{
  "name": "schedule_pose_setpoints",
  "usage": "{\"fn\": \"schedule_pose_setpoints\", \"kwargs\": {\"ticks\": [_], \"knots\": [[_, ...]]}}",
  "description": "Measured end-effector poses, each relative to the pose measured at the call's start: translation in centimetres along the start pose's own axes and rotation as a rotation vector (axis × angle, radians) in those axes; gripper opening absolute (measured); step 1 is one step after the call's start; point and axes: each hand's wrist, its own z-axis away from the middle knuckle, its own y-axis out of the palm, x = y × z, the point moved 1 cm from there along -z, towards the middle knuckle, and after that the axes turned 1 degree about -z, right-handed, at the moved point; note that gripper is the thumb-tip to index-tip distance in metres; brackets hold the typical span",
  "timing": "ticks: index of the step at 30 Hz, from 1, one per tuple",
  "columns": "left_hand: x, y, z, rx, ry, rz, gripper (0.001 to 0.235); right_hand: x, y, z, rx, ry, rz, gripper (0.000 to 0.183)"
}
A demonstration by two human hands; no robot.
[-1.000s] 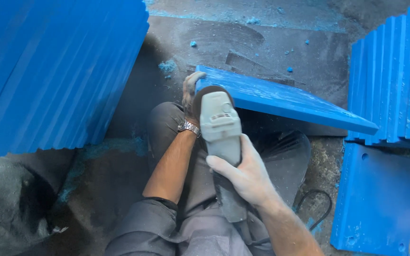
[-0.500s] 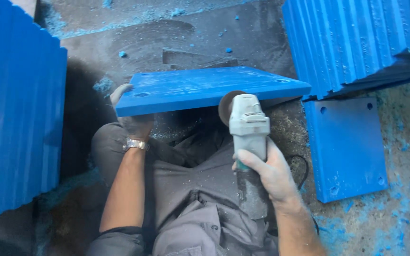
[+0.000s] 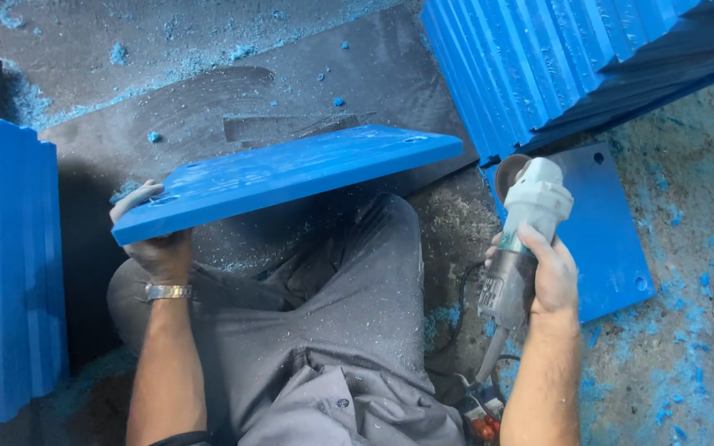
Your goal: The recorder uses an angle grinder to smooth and trim the edges of blue plastic industrial blocks.
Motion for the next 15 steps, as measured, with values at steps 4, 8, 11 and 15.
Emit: {"fn": "schedule_pose_setpoints", "kwargs": {"ticks": [4, 8, 11, 15], "knots": [[1.2, -1.4, -2.6, 0.102, -0.163, 0.215, 0.065, -1.8, -1.1, 1.5, -0.056, 0.072, -0.048, 0.049], [-2.6, -0.2, -7.3, 0.258, -0.067, 0.053, 0.057, -4.2, -1.6, 2.0, -0.045, 0.128, -0.046, 0.049], [-5.2, 2.9, -12.2, 0.282, 0.105, -0.100, 0.059, -4.5, -1.0, 2.2, -0.038, 0.156, -0.047, 0.049], [-9.7, 7.3, -19.0, 0.279, 0.213, -0.133, 0.057, -3.9, -1.3, 2.7, -0.042, 0.132, -0.021, 0.047]]}}
